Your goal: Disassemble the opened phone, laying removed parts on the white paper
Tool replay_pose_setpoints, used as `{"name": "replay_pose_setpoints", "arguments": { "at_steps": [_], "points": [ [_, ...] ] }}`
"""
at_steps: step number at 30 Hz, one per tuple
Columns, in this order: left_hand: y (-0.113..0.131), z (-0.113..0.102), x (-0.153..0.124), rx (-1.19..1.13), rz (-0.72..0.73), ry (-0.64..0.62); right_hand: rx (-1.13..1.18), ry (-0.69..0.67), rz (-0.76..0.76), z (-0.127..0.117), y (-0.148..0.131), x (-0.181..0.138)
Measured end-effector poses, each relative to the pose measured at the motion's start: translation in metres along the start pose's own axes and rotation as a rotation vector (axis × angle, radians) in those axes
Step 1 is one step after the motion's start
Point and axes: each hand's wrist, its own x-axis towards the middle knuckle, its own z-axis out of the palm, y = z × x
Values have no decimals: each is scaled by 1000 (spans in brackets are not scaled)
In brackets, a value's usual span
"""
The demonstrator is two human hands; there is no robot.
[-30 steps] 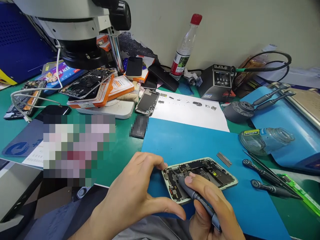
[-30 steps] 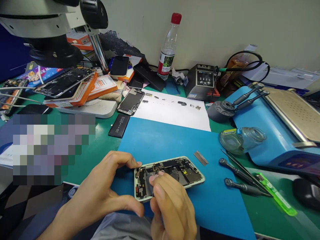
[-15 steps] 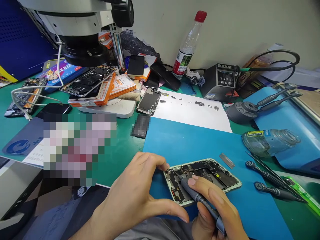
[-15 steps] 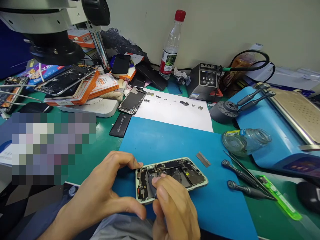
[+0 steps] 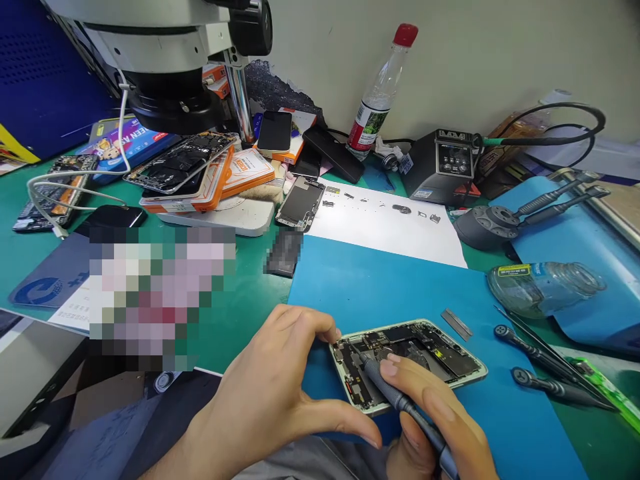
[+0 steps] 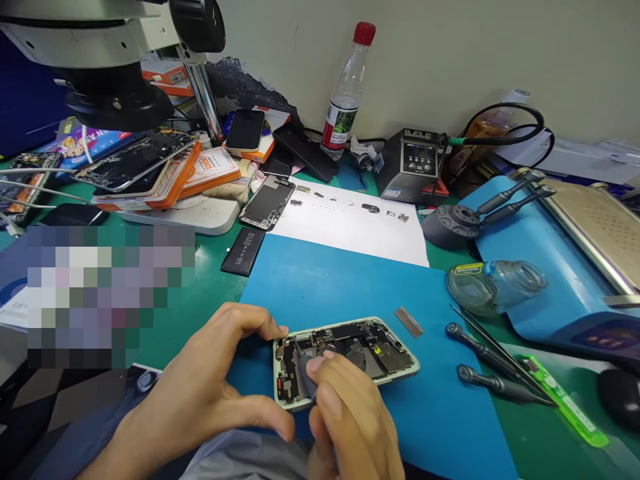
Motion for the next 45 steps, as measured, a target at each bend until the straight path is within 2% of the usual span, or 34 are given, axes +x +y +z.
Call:
{"name": "replay_pose_setpoints", "arguments": {
  "at_steps": [4,17,23,26,29,32,37,45],
  "points": [
    [0,0,1,-4,3,-1,-1,-45,14,-1,-2,-2],
    [-1,0,0,-23,-9,3,-2,-7,19,0,-4,-1],
    [-1,0,0,-20,-7,4,17,-68,-13,-3,1,-2],
    [-1,1,0,-19,-3,-4,0,-17,-26,1,-1,-3],
    [0,1,0,-18,-5,-8,-16,75,36,8,-7,-4],
    [0,0,0,-16,-1,-3,-18,90,62,11,-10,-4],
    [1,-1,1,-8,6,1,-11,36,-17,5,-5,-1],
    [2,-4,3,13,24,-14,-164,2,-231,1,1,15]
  ]
}}
